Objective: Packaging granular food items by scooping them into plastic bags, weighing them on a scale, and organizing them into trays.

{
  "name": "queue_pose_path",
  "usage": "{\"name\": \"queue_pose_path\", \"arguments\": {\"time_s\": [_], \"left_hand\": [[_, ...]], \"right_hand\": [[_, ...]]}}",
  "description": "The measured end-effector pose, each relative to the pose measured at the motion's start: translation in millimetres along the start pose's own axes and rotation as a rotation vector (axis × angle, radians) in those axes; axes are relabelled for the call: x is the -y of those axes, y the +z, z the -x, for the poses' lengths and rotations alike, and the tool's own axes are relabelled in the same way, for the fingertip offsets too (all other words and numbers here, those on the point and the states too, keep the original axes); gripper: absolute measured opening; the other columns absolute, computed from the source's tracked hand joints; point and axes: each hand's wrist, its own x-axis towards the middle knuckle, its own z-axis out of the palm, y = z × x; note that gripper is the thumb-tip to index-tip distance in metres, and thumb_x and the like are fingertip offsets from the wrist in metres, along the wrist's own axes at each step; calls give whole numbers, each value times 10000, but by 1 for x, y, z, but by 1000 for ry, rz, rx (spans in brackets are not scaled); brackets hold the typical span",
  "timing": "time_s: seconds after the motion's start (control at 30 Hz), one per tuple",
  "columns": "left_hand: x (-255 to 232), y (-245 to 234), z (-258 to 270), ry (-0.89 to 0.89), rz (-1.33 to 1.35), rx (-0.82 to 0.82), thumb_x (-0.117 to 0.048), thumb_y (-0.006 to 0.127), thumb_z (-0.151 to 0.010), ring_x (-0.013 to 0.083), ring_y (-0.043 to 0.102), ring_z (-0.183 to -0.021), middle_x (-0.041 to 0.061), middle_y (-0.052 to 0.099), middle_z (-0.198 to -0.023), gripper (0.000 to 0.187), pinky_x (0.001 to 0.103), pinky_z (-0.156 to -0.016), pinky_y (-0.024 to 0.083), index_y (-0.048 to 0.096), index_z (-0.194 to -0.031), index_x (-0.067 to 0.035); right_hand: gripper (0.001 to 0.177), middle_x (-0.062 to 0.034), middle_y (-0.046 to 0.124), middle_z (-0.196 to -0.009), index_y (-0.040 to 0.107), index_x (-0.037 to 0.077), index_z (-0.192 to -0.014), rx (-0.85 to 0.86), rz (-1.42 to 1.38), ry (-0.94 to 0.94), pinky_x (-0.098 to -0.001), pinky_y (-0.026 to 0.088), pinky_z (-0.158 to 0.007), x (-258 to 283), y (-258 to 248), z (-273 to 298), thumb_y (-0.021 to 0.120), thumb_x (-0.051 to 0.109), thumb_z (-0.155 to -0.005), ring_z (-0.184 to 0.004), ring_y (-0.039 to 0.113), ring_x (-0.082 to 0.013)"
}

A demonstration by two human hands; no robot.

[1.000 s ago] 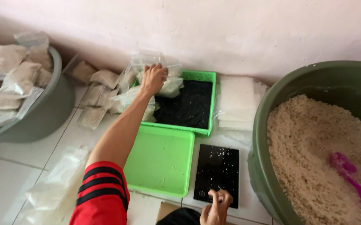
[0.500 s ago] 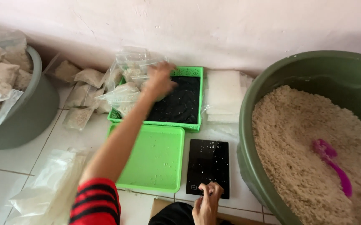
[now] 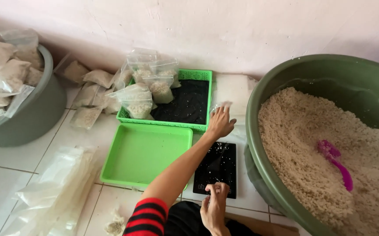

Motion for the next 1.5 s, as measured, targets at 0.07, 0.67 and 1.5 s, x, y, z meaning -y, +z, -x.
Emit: {"name": "queue_pose_path", "arguments": {"time_s": [0.07,0.67,1.5], "left_hand": [[10,14,-13,-83,-1,43,-292,575,-827,431,519,-1129,283,544,-1228,518,534,-953,401,533,-1226,36],[1,38,-19,-95,-34,-123,-269,494,-864,434,501,-1102,287,503,-1307,498,541,-1005,309,592,-1143,131],[-49,-186,267,141,433,-514,79,664,-738,366,562,-1291,120,577,-1297,175,472,-1091,512,653,-898,9]], "right_hand": [[427,-123,427,-1066,526,101,-984,11,0,4,-338,463,-728,2,0,1,500,-137,-631,-919,476,-237],[426,-106,421,-1005,495,99,-938,110,22,45,-324,482,-650,4,-3,-6,488,-174,-610,-913,475,-216],[716,-189,520,-1121,322,47,-1415,-66,-1312,350,-407,490,-886,47,-67,-63,530,-39,-735,-960,555,-275]]}}
